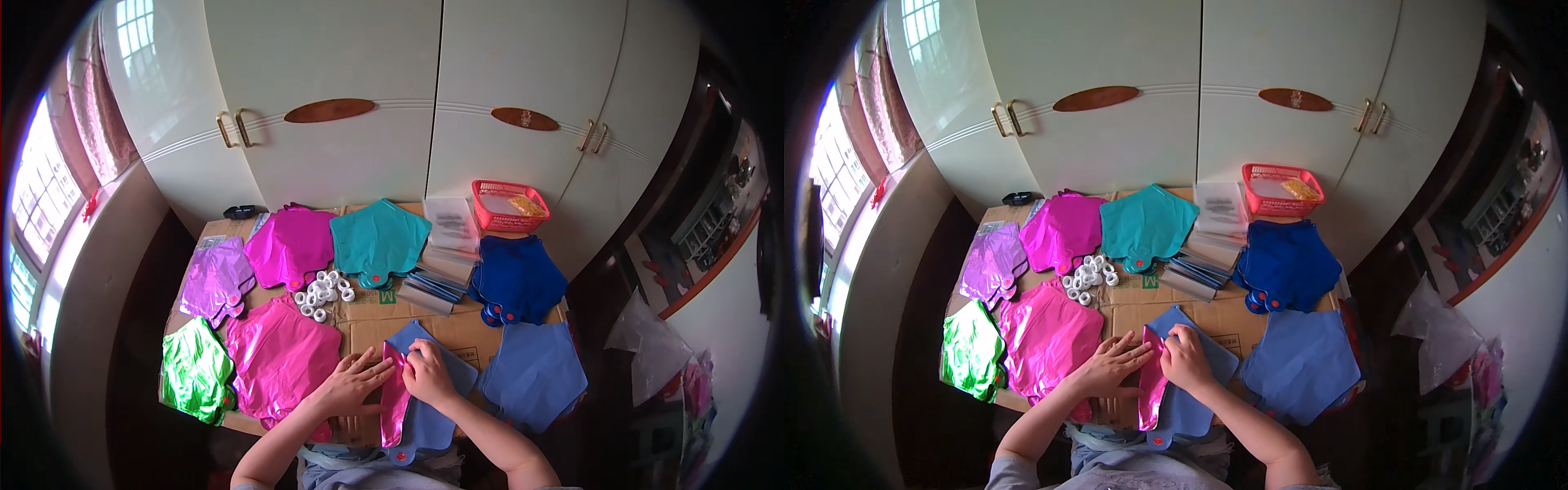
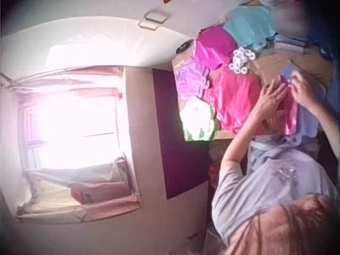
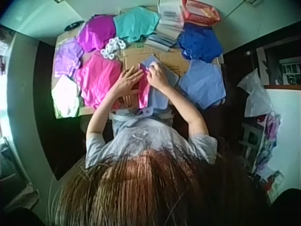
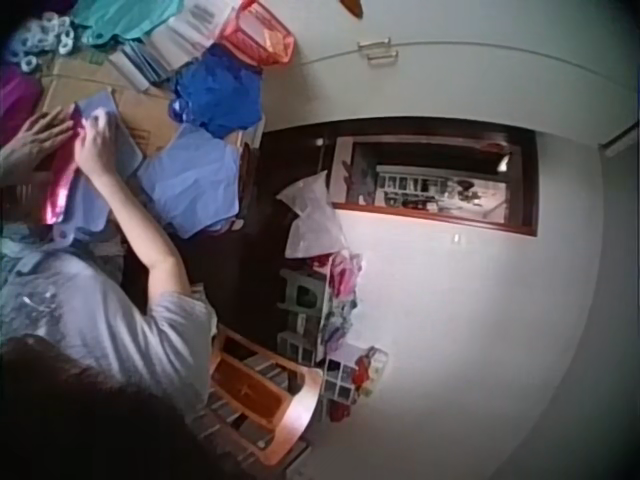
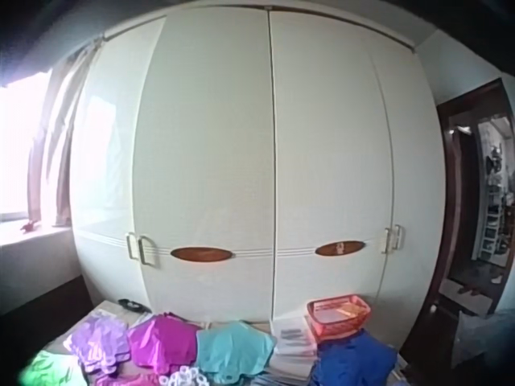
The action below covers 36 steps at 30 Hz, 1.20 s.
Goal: Folding colorful sheets and placing them into plastic packaging bags.
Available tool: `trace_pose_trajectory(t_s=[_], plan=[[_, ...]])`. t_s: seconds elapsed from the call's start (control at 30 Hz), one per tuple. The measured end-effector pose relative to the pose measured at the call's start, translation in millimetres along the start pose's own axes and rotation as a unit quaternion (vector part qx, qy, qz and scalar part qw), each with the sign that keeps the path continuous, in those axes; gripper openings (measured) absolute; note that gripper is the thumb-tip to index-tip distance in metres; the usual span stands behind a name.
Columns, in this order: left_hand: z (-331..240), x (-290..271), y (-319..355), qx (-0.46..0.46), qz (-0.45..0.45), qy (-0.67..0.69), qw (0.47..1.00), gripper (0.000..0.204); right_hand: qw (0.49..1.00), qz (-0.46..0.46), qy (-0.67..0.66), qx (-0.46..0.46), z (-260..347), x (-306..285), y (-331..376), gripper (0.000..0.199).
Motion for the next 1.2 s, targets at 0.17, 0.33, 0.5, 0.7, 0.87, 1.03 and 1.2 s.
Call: trace_pose_trajectory(t_s=[0.17, 0.33, 0.5, 0.7, 0.87, 1.03, 1.2], plan=[[0, 5, -2, 0.003, 0.010, 0.002, 1.000, 0.081, 1.000, 0.004, -0.004, 0.002, 1, 0, 0, 0.009], [-1, 8, -3, 0.008, 0.031, -0.018, 0.999, 0.083, 1.000, 0.004, -0.006, 0.004, 0, 0, 0, 0.010], [-3, 7, -4, 0.009, 0.032, -0.020, 0.999, 0.083, 1.000, 0.005, -0.007, 0.010, -2, 0, 1, 0.009], [-5, 7, -4, 0.006, 0.030, -0.011, 0.999, 0.087, 1.000, 0.009, -0.013, 0.010, 0, 0, 0, 0.008], [-6, 4, -5, 0.006, 0.023, -0.009, 1.000, 0.088, 1.000, 0.010, -0.011, 0.009, 0, -1, 0, 0.009], [-7, 5, -5, 0.006, 0.030, -0.018, 0.999, 0.090, 1.000, 0.012, 0.005, 0.001, 2, 1, 1, 0.010], [-7, 3, -4, 0.002, 0.022, -0.020, 1.000, 0.088, 0.996, -0.017, 0.088, 0.017, 9, -7, 1, 0.023]])
Point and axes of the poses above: each hand's wrist, its own y-axis away from the middle knuckle, its own x-axis out of the palm, z = x × y, the point moved 9 cm from there along -y, towards the middle knuckle, and after that the axes turned 15 degrees about -y, right-handed, at the moved point
